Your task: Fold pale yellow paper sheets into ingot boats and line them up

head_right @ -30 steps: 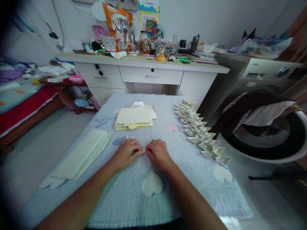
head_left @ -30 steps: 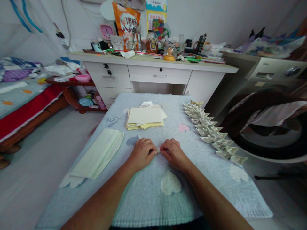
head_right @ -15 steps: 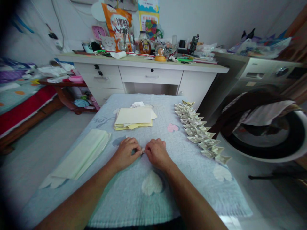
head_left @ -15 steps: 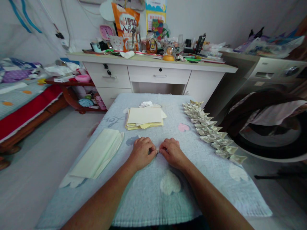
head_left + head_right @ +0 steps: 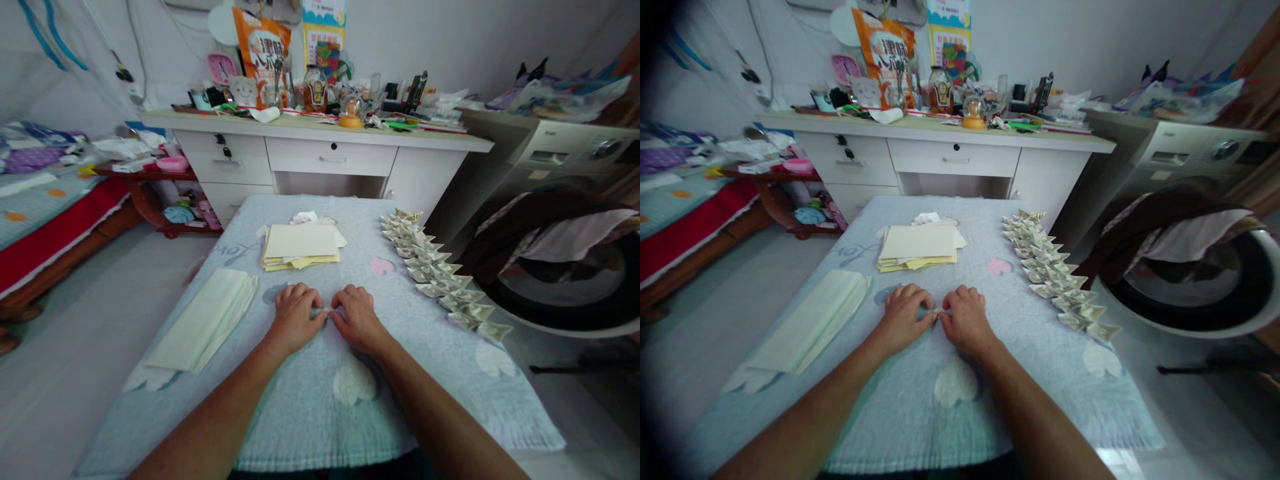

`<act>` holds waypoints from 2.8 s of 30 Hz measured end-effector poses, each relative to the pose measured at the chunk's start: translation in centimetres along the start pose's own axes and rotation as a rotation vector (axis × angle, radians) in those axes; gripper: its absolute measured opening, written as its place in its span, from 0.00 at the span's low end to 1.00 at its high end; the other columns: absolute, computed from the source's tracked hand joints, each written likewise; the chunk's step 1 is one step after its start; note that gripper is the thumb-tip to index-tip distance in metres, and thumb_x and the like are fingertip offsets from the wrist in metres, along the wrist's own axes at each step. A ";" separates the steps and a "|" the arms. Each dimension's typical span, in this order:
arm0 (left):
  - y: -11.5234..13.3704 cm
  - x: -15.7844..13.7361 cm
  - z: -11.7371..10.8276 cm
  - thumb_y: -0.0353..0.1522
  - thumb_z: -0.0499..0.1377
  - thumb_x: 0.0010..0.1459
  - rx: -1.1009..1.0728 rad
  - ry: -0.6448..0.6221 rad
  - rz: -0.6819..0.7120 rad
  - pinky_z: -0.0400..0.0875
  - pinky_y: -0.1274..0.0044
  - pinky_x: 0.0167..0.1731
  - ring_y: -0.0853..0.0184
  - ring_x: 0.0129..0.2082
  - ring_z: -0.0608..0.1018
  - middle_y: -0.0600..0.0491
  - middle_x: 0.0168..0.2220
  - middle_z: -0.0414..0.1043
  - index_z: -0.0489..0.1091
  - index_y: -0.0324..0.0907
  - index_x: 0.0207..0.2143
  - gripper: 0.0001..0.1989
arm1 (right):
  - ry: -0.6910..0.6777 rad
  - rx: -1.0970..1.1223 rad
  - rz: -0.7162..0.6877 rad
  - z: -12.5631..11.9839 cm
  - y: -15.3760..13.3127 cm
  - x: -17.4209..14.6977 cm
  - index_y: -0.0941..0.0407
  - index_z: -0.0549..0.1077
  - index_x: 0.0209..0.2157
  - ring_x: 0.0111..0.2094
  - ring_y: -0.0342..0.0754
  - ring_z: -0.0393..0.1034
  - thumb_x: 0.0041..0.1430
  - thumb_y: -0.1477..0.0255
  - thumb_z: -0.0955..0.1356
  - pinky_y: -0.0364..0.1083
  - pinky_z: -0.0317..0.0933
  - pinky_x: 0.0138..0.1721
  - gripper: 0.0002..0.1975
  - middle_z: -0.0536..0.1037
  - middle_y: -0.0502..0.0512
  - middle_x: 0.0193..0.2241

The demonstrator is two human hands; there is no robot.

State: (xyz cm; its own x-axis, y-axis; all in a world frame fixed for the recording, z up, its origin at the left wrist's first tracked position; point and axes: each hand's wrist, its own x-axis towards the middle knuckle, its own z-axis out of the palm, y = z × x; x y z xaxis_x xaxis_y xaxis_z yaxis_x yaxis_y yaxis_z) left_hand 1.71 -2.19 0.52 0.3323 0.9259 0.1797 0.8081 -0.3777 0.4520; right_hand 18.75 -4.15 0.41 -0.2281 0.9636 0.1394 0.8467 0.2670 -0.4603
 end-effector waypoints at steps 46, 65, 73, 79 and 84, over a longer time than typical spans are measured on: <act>0.4 0.2 -0.5 0.30 0.65 0.47 -1.077 -0.125 -0.187 0.72 0.74 0.40 0.65 0.36 0.80 0.50 0.37 0.78 0.71 0.38 0.39 0.15 | 0.248 0.571 -0.248 -0.9 0.2 0.1 0.55 0.72 0.35 0.36 0.45 0.66 0.56 0.80 0.67 0.44 0.59 0.39 0.06 0.71 0.52 0.32; 0.7 0.0 -0.8 0.29 0.64 0.48 -0.903 -0.121 -0.048 0.71 0.76 0.41 0.65 0.38 0.79 0.51 0.38 0.78 0.71 0.41 0.42 0.16 | -0.053 1.147 0.076 -1.2 0.9 0.3 0.57 0.72 0.31 0.29 0.42 0.66 0.51 0.61 0.72 0.42 0.59 0.34 0.13 0.74 0.49 0.27; 1.1 -0.2 -1.2 0.30 0.63 0.48 -0.759 -0.133 0.005 0.70 0.78 0.35 0.68 0.31 0.77 0.55 0.31 0.77 0.74 0.42 0.38 0.12 | -0.165 1.061 0.083 -1.6 1.3 0.1 0.59 0.69 0.27 0.23 0.37 0.57 0.48 0.59 0.73 0.38 0.50 0.24 0.17 0.67 0.45 0.22; 1.1 -0.3 -1.0 0.31 0.63 0.48 -0.678 -0.150 0.017 0.67 0.80 0.30 0.70 0.27 0.75 0.56 0.27 0.75 0.75 0.41 0.35 0.08 | -0.202 0.936 0.051 -1.7 1.3 -0.1 0.59 0.69 0.26 0.21 0.37 0.54 0.50 0.61 0.72 0.38 0.48 0.23 0.16 0.63 0.44 0.19; 0.7 -0.4 -0.4 0.30 0.63 0.48 -0.744 -0.188 -0.005 0.67 0.80 0.31 0.69 0.29 0.75 0.55 0.29 0.75 0.74 0.40 0.34 0.08 | -0.188 0.863 0.030 -1.6 1.1 -0.2 0.58 0.69 0.26 0.21 0.37 0.54 0.51 0.66 0.71 0.38 0.48 0.22 0.11 0.64 0.44 0.19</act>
State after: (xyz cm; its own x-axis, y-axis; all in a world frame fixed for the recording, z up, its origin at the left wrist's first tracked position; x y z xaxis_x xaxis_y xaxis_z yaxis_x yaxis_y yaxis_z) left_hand 2.00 -2.79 1.14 0.4603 0.8861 0.0545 0.2920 -0.2091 0.9333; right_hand 20.48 -4.07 1.26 -0.3513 0.9362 0.0052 0.2124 0.0851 -0.9735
